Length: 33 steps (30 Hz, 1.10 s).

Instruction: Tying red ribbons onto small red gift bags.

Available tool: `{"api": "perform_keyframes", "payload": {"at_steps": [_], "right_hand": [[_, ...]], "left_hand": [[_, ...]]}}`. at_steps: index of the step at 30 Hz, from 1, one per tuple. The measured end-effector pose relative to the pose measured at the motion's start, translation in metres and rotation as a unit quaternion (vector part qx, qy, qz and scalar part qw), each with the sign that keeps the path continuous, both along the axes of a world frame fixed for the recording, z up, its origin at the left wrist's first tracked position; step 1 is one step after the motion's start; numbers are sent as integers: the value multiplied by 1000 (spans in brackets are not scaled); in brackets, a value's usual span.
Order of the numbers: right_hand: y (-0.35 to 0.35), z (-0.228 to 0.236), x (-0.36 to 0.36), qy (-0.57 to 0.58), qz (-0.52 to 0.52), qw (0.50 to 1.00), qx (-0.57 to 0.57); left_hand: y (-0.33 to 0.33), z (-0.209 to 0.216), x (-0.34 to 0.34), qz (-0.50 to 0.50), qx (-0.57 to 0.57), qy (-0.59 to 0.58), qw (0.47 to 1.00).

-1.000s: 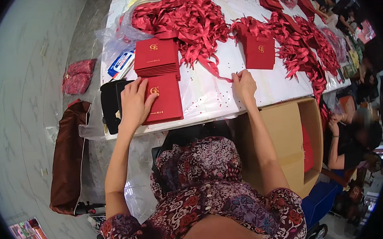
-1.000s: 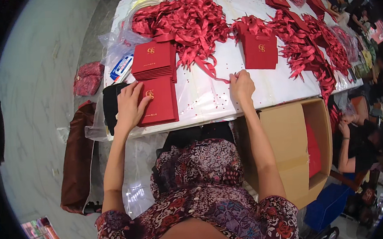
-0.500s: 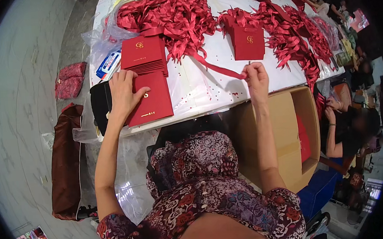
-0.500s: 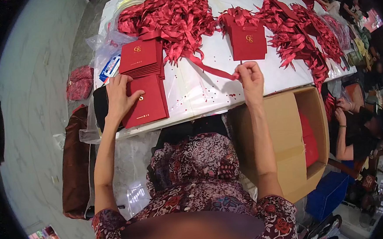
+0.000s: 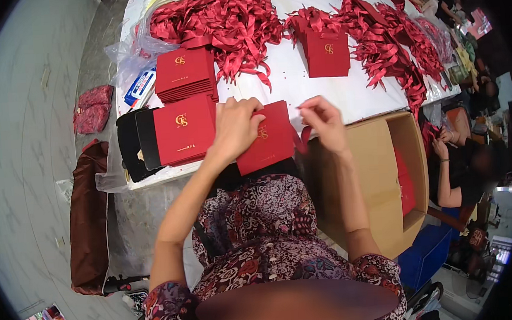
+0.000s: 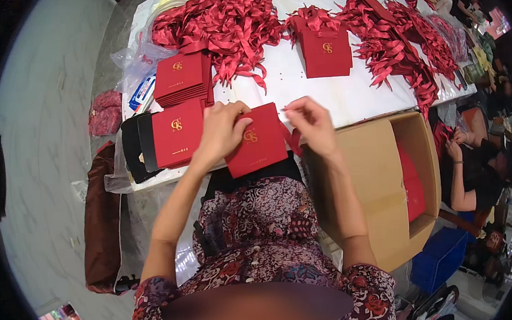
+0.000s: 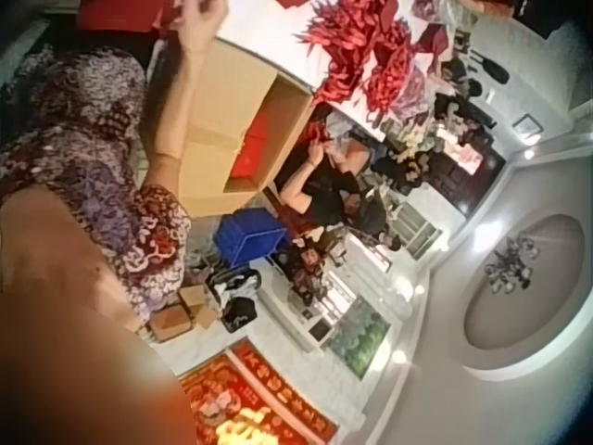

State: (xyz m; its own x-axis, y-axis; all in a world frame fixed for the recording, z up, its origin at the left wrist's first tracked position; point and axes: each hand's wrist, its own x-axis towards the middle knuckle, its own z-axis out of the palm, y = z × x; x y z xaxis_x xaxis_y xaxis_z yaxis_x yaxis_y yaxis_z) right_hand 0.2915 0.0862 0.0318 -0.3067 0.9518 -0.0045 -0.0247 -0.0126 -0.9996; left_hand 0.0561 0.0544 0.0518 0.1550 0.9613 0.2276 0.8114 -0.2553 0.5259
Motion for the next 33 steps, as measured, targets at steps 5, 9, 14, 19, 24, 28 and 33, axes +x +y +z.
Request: {"api": "perform_keyframes", "payload": {"at_steps": [5,9,14,19,24,28,33], "right_hand": [[-4,-54,-28,-162,-27,985,57],[-6,-69,-39,-186,-45,978,84],[-5,-61,-44,-229,-40,967,107],[-4,-58,-49,-244,-42,957,154],[-3,-54,-53,-261,-37,947,186],[-5,-50,-56,-257,-56,954,143],[-7,-51,-62,-301,-78,922,229]], "left_hand": [[10,-52,20,32,-24,16,999],[10,-74,17,65,-82,-16,994],[11,-77,12,67,-128,-99,985],[9,-75,12,82,-115,-111,984],[11,-71,12,90,-139,-154,974],[6,-68,21,98,-64,-83,990],[-3,-61,33,85,22,-10,996]]}}
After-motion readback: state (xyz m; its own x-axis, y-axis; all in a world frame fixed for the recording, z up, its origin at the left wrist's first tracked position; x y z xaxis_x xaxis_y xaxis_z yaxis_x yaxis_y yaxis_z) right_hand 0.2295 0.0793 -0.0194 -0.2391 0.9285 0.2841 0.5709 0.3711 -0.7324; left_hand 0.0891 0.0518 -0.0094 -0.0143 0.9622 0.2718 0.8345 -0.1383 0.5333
